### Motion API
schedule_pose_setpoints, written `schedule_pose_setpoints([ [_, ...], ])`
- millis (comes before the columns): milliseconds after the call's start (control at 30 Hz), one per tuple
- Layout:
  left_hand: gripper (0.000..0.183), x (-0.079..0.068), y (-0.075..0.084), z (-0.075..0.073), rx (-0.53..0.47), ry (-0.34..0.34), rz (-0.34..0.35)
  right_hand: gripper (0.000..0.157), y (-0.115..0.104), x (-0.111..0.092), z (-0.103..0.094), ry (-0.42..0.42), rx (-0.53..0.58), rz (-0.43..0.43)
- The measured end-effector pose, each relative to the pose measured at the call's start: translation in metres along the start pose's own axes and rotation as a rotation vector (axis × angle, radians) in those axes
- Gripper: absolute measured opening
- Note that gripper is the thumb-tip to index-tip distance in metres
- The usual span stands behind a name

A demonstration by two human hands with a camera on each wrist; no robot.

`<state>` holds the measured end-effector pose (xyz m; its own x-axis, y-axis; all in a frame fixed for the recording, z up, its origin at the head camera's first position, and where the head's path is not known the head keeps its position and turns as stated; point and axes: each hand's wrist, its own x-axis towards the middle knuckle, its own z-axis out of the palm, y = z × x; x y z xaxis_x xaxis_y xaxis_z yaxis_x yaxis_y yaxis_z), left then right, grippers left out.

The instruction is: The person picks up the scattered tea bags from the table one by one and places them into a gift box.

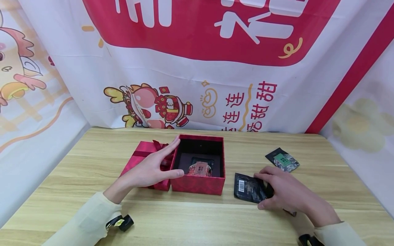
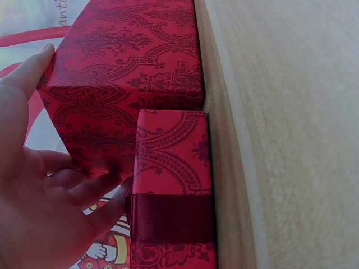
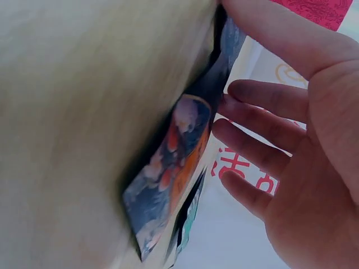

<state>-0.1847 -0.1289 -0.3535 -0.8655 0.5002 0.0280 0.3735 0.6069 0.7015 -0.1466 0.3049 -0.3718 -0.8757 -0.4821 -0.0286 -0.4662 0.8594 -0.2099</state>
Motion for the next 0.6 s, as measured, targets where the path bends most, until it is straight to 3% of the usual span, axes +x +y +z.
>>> schedule_pose_setpoints([
  [600, 0.107, -0.0004, 0.0009, -0.0001, -0.001, 0.002, -0.003, 0.079, -0.0029, 0.0083, -0.0039, -0.070, 0.036, 0.031],
])
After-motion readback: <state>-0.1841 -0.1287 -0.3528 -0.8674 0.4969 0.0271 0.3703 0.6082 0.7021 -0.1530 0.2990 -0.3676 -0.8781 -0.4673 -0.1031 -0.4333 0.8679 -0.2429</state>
